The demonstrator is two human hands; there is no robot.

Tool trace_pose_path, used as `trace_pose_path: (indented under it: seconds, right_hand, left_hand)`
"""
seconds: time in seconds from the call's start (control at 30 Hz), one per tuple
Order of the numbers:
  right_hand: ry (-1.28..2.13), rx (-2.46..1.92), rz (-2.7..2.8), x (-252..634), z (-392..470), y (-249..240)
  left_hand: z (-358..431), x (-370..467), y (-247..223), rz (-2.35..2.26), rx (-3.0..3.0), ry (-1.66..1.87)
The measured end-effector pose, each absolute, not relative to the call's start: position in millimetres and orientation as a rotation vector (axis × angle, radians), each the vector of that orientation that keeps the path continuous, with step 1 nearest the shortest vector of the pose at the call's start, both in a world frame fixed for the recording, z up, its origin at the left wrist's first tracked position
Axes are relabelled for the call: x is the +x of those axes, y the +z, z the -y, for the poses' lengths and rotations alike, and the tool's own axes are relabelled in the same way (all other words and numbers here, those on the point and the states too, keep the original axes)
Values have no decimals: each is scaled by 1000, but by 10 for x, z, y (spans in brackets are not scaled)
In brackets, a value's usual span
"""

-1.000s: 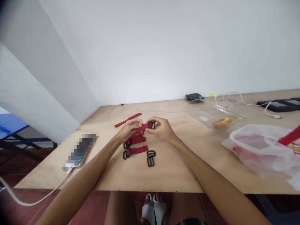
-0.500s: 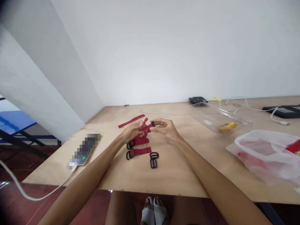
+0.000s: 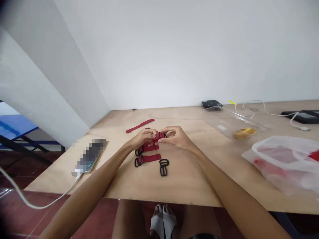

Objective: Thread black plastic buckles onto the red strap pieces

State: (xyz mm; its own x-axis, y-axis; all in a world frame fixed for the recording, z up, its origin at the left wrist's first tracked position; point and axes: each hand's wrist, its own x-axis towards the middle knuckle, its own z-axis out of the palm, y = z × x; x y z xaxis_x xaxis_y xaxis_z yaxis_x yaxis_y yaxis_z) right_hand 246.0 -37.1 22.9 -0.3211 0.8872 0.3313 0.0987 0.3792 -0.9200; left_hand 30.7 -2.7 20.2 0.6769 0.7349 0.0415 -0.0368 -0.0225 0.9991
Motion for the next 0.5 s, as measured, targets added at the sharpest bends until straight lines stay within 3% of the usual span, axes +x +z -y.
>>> trace_pose_path:
  seconds: [0.2,0.4,0.5]
  right_hand:
    - [1005,-866,1781,2409,422,231]
    - [495,-964,1758,2260,450,184]
    - [515,-996,1708,2248,438,164]
  left_hand:
    - [45,277,226,-588,1559,636]
    - [-39,314,113,-713,1536,818]
    - [-40,338,106,-762,1572,883]
